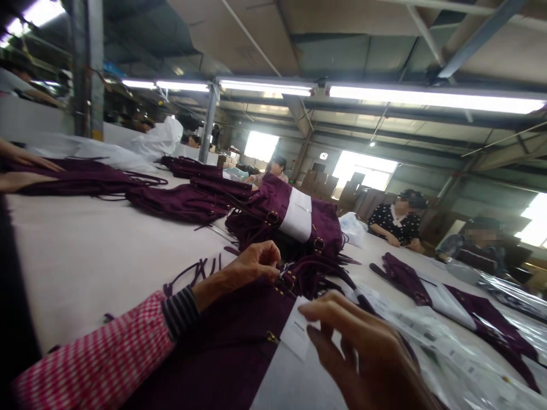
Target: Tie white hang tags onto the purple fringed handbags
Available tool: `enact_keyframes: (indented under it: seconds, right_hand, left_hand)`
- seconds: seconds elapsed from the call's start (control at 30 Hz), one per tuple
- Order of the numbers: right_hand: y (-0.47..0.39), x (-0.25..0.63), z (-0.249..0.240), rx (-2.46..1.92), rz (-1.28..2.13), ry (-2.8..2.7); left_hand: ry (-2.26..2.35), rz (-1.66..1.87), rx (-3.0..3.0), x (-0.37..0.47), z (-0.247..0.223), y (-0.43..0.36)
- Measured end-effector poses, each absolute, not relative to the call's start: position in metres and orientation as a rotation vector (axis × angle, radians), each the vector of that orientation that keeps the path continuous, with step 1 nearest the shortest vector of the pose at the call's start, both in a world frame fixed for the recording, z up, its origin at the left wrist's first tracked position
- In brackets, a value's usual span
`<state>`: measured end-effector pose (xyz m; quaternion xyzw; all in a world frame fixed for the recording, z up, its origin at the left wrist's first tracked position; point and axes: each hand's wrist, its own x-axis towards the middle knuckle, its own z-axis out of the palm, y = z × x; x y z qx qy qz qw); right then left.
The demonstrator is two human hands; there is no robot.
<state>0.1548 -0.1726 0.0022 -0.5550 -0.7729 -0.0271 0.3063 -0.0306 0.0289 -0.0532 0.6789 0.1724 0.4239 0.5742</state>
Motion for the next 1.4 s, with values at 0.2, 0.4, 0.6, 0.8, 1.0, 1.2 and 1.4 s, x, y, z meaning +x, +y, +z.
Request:
enact_keyframes:
  seconds: [0.2,0.4,0.6,0.8,1.0,1.2,1.4]
  right_hand:
    - [-0.132,0.183,-0.018,-1.813,0.052,-2.137]
    - [-0.123,0.182,-0.030,-1.822,0.082,-2.146]
    - [-0.123,0.167,-0.035,-1.859,-0.202,-2.230]
    - [-0.113,0.175,-0.023,-1.755,-0.014,-2.026]
    - [-0.087,0.169,-0.013,-1.475,0.590,-1.734]
    - [-0.084,0.159,-0.030,-1.270,0.895,-1.358]
    - [-0.080,0.162,-0.042,-1.270,0.991,-1.268]
  left_hand:
    - [0.442,1.034,1.561,-0.020,-0.054,0.018]
    - [0.481,0.987,1.582,-0.016,-0.058,0.013]
    - [0.442,0.952,1.583,-0.015,-0.065,0.018]
    - [0.393,0.933,1.599,-0.010,-0.061,0.012]
    - [0.374,1.028,1.668,-0.004,-0.057,0.004]
    - [0.416,1.046,1.621,-0.005,-0.060,0.004]
    - [0.425,1.015,1.698,-0.005,-0.056,-0.001]
